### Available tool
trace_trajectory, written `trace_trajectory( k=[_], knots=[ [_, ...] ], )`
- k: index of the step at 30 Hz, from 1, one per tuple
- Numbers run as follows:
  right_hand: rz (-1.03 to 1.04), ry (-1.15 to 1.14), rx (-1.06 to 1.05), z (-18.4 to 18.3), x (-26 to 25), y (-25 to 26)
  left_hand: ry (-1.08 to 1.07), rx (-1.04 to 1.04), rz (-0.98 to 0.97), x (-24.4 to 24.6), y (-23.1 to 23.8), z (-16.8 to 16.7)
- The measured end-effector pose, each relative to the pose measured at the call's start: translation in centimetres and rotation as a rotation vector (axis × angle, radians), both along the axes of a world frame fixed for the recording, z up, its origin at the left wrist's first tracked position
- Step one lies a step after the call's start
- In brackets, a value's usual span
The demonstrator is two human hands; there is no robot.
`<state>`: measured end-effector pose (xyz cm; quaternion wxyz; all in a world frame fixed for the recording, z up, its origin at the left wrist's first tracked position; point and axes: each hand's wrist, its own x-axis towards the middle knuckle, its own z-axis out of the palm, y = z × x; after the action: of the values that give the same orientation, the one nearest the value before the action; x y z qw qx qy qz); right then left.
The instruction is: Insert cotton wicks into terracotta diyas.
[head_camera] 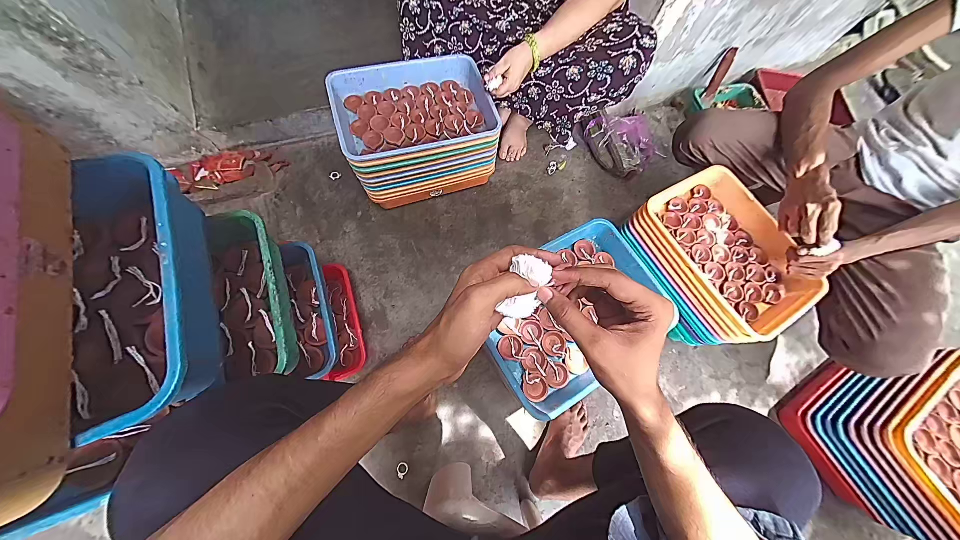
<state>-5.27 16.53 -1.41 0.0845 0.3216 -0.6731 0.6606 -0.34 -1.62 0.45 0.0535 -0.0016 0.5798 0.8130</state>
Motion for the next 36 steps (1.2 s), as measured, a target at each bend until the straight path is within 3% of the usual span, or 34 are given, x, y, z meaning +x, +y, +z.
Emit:
trace_trajectory(
  k=[6,36],
  knots=[
    [-0.028,0.103,0.058,-0.1,-0.1,0.2,-0.014,-0.011,-0.001,0.1,-0.2,0.1],
    [0.072,0.04,0.147,0.3,-1.1,1.4,-0.033,-0.055,-0.054,0.2,-0.3,0.1]
  ],
)
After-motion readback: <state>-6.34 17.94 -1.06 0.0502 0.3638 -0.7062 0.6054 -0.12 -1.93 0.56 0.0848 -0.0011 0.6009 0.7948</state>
